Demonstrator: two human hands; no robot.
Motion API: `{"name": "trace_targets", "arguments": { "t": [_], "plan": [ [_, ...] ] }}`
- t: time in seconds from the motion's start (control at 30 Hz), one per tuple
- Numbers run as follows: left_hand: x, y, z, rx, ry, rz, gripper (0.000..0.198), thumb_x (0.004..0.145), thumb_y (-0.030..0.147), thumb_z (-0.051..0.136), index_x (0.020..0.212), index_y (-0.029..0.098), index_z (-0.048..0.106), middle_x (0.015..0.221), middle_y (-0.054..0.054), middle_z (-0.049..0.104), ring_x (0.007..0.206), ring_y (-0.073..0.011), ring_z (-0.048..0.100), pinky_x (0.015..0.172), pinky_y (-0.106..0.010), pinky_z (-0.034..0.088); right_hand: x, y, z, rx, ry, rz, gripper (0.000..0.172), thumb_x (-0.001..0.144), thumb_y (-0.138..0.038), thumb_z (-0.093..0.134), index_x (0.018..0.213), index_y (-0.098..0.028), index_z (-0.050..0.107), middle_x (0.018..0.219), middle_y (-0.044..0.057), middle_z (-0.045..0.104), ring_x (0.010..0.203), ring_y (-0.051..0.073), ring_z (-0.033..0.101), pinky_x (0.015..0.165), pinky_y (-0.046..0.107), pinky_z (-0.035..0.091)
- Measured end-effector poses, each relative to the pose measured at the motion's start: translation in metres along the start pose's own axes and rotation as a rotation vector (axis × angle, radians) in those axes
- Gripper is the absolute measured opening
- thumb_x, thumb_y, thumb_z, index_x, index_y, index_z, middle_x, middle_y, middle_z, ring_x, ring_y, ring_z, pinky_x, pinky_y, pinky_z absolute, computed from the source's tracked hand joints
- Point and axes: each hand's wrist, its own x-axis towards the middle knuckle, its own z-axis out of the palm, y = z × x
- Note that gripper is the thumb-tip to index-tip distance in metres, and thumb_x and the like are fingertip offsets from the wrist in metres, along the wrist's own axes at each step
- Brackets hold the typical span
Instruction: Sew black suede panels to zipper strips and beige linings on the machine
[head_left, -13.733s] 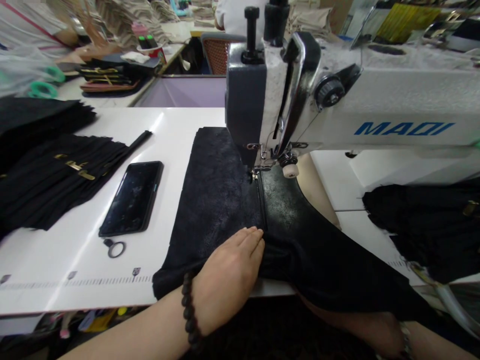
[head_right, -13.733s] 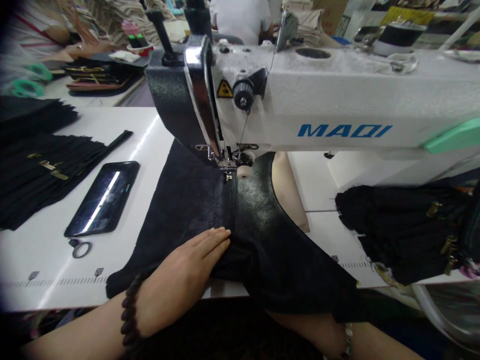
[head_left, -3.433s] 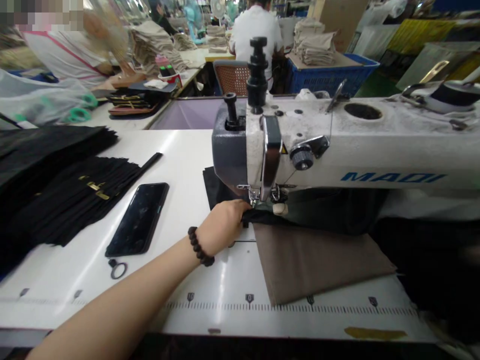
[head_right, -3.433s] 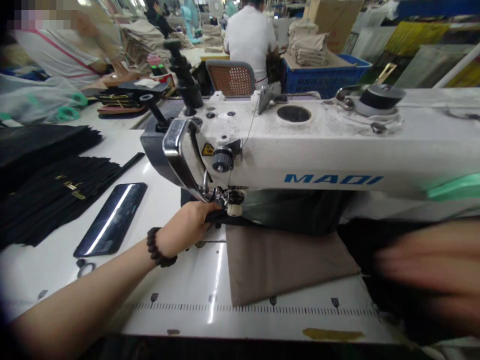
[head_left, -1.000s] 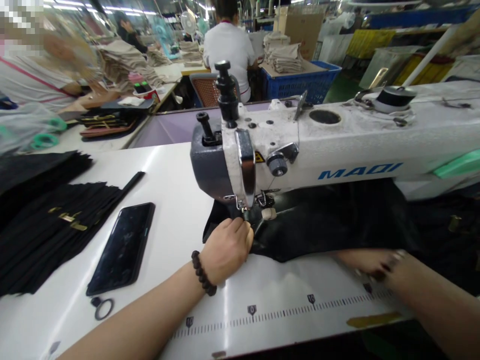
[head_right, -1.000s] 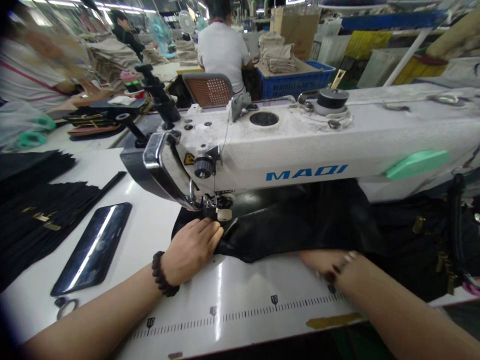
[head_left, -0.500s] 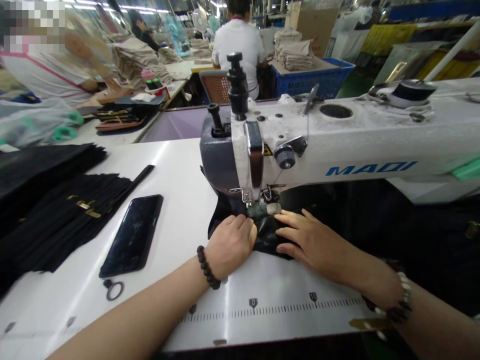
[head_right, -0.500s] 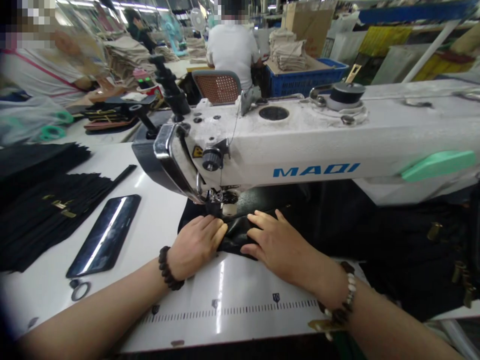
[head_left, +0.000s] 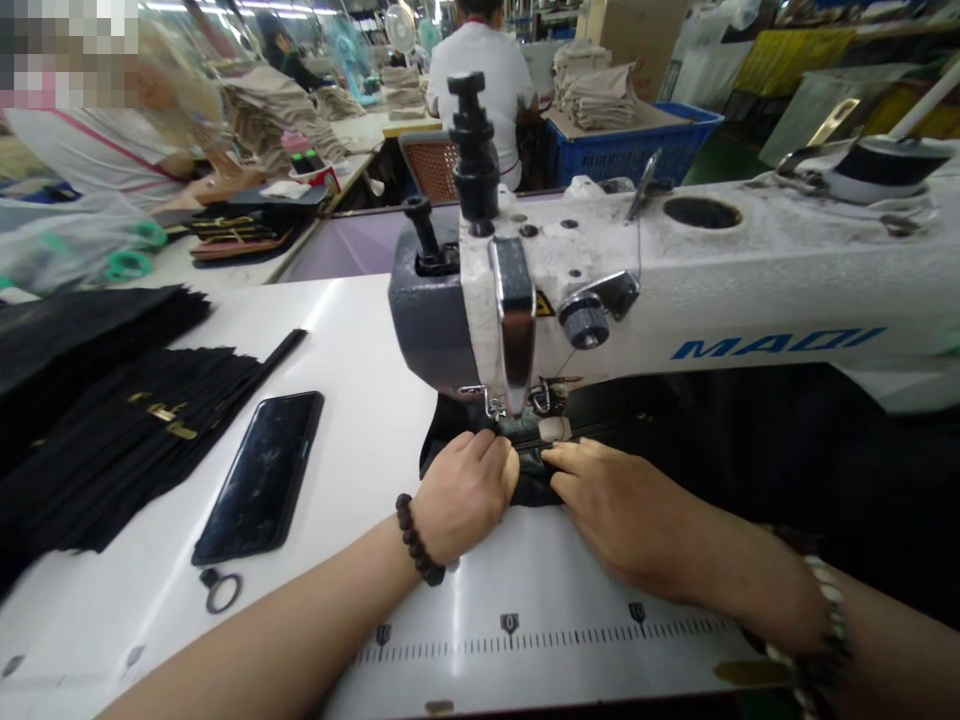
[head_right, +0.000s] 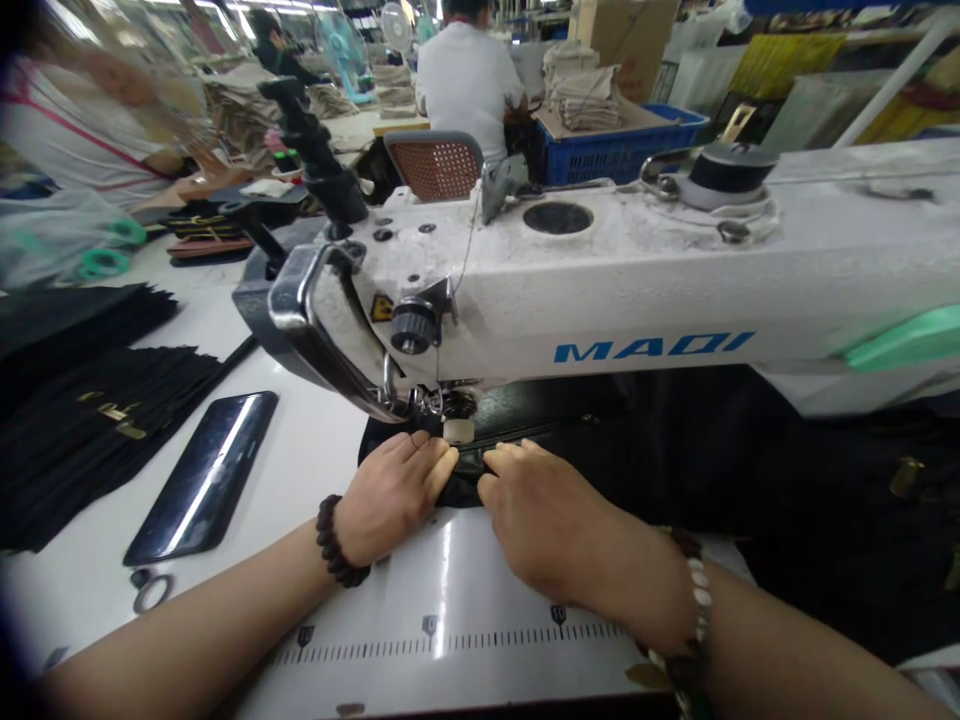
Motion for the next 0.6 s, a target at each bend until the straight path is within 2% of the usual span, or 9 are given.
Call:
{"name": "trace_targets", "arguments": {
  "t": [0.07, 0.13, 0.17, 0.23, 0.3, 0.4, 0.6],
  "plan": [
    [0.000, -0.001, 0.000, -0.014, -0.001, -0.008, 0.019, 0.087, 0.009, 0.035, 0.079, 0.012, 0.053, 0.073, -0.007, 0.054, 0.067, -0.0197, 0.047, 0.056, -0.031, 0.038, 0.003, 0.002, -0.004, 0.065, -0.030, 0.028, 0.023, 0.080, -0.013, 0.039, 0.078, -0.013, 0.062, 0.110, 0.014, 0.055, 0.103, 0.023, 0.050, 0.094, 0.046, 0.037],
    [-0.001, -0.001, 0.000, -0.028, 0.004, -0.017, 0.020, 0.087, 0.009, 0.034, 0.079, 0.012, 0.053, 0.074, -0.008, 0.054, 0.068, -0.0201, 0.048, 0.056, -0.032, 0.039, 0.005, 0.005, -0.003, 0.122, -0.022, 0.053, 0.018, 0.080, -0.022, 0.045, 0.082, -0.014, 0.061, 0.117, 0.013, 0.051, 0.109, 0.025, 0.046, 0.097, 0.052, 0.031],
    [-0.001, -0.001, 0.000, -0.033, 0.008, -0.021, 0.021, 0.087, 0.009, 0.034, 0.079, 0.011, 0.053, 0.075, -0.008, 0.055, 0.068, -0.0203, 0.049, 0.056, -0.032, 0.040, 0.005, 0.006, -0.001, 0.144, -0.014, 0.062, 0.021, 0.080, -0.028, 0.048, 0.090, -0.015, 0.060, 0.119, 0.013, 0.050, 0.111, 0.026, 0.045, 0.097, 0.054, 0.030],
    [-0.002, 0.000, 0.000, -0.040, 0.008, -0.027, 0.022, 0.087, 0.009, 0.034, 0.079, 0.011, 0.053, 0.076, -0.009, 0.055, 0.069, -0.0207, 0.049, 0.057, -0.032, 0.041, 0.006, 0.006, 0.007, 0.156, 0.009, 0.071, 0.042, 0.077, -0.038, 0.054, 0.112, -0.015, 0.052, 0.119, 0.014, 0.050, 0.111, 0.026, 0.045, 0.096, 0.057, 0.030],
    [-0.004, 0.002, -0.001, -0.044, 0.001, -0.032, 0.022, 0.088, 0.009, 0.033, 0.080, 0.011, 0.054, 0.077, -0.009, 0.056, 0.070, -0.0207, 0.050, 0.058, -0.033, 0.042, 0.007, 0.005, 0.013, 0.117, 0.036, 0.086, 0.061, 0.073, -0.040, 0.061, 0.124, -0.013, 0.043, 0.117, 0.015, 0.052, 0.111, 0.028, 0.045, 0.094, 0.059, 0.031],
    [-0.007, 0.007, -0.005, -0.062, -0.030, -0.066, 0.022, 0.086, 0.007, 0.033, 0.082, 0.011, 0.054, 0.082, -0.011, 0.057, 0.075, -0.0215, 0.052, 0.062, -0.034, 0.045, 0.008, 0.004, 0.019, 0.079, 0.021, 0.095, 0.062, 0.071, -0.037, 0.064, 0.123, -0.010, 0.045, 0.119, 0.018, 0.051, 0.115, 0.031, 0.043, 0.094, 0.060, 0.030],
    [-0.010, 0.015, -0.013, -0.112, -0.079, -0.198, 0.024, 0.084, 0.006, 0.031, 0.087, 0.011, 0.054, 0.086, -0.012, 0.059, 0.078, -0.0227, 0.056, 0.064, -0.036, 0.050, 0.006, 0.004, 0.023, 0.043, 0.025, 0.079, 0.065, 0.074, -0.040, 0.060, 0.128, -0.009, 0.040, 0.134, 0.018, 0.038, 0.123, 0.031, 0.035, 0.096, 0.061, 0.027]
  ]
}}
